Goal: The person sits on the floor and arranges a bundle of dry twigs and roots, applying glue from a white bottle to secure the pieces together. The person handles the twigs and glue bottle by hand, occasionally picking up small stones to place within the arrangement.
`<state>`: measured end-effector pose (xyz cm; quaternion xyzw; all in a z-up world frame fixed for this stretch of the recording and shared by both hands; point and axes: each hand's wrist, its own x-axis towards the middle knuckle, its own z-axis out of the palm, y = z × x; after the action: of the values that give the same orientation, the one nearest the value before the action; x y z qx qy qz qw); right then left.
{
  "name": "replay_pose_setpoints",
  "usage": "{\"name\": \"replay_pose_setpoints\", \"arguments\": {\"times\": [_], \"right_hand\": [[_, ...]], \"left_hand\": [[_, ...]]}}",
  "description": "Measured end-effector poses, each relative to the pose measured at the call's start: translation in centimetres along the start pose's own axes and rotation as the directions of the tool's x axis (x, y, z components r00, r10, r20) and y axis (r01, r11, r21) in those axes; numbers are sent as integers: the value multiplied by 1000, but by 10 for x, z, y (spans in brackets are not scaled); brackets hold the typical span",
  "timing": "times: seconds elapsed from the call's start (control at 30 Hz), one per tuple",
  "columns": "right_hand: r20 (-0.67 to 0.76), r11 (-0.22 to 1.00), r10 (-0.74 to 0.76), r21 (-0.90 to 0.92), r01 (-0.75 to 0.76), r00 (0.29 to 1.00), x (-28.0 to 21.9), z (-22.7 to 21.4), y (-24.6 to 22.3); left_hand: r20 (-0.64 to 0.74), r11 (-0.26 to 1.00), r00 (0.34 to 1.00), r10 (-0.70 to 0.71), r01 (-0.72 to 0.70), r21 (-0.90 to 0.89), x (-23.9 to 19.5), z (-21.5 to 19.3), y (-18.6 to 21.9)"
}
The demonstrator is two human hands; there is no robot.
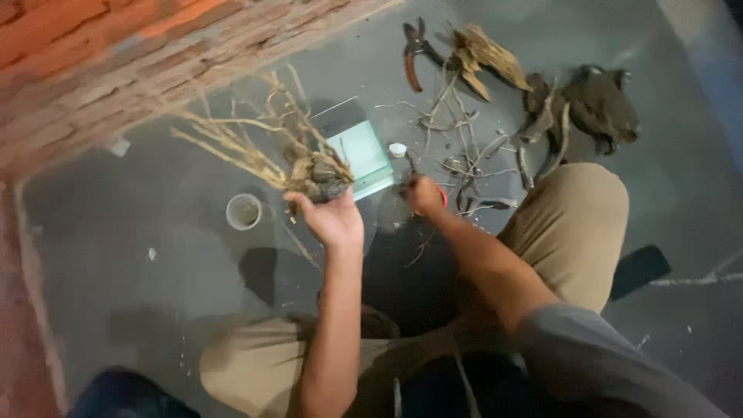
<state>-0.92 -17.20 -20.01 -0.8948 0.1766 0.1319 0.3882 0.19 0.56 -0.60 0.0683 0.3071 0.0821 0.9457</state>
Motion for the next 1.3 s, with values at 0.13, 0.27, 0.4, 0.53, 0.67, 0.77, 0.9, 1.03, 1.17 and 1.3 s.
{"name": "replay_pose_setpoints", "arguments": {"times": [0.13,0.27,0.4,0.53,0.67,0.77,0.9,1.03,1.17,1.3], "right_hand": [[-41,965,89,252,-76,995,9,-14,-3],[-92,957,146,266,-117,985,11,-15,-8],[-159,803,275,580,-135,948,22,-20,-25],[-214,634,288,773,-18,933,24,-52,-63],[-231,439,147,887,146,962,14,-86,-103],[-219,273,-7,938,213,976,-5,-96,-128],[-144,43,-165,987,153,976,-40,-110,-154],[-33,-76,-222,997,17,974,-43,-118,-152],[42,-163,-282,983,-90,959,-38,-117,-144],[71,-119,-309,987,-112,948,-37,-122,-140]], "left_hand": [[74,1000,997,-28,29,-9,4,-1,0],[35,999,999,18,-19,40,-11,1,-3],[11,996,999,36,-37,85,-18,19,0],[-9,999,999,39,-39,27,-10,3,-4],[-28,998,998,53,-52,34,-22,29,-2],[-16,997,997,78,-78,19,-16,28,-5],[-5,994,994,113,-113,-4,-29,40,-5],[4,991,992,130,-130,9,-27,40,-1],[27,995,995,92,-91,-40,-20,37,3],[53,995,995,87,-85,-47,-20,34,3]]}}
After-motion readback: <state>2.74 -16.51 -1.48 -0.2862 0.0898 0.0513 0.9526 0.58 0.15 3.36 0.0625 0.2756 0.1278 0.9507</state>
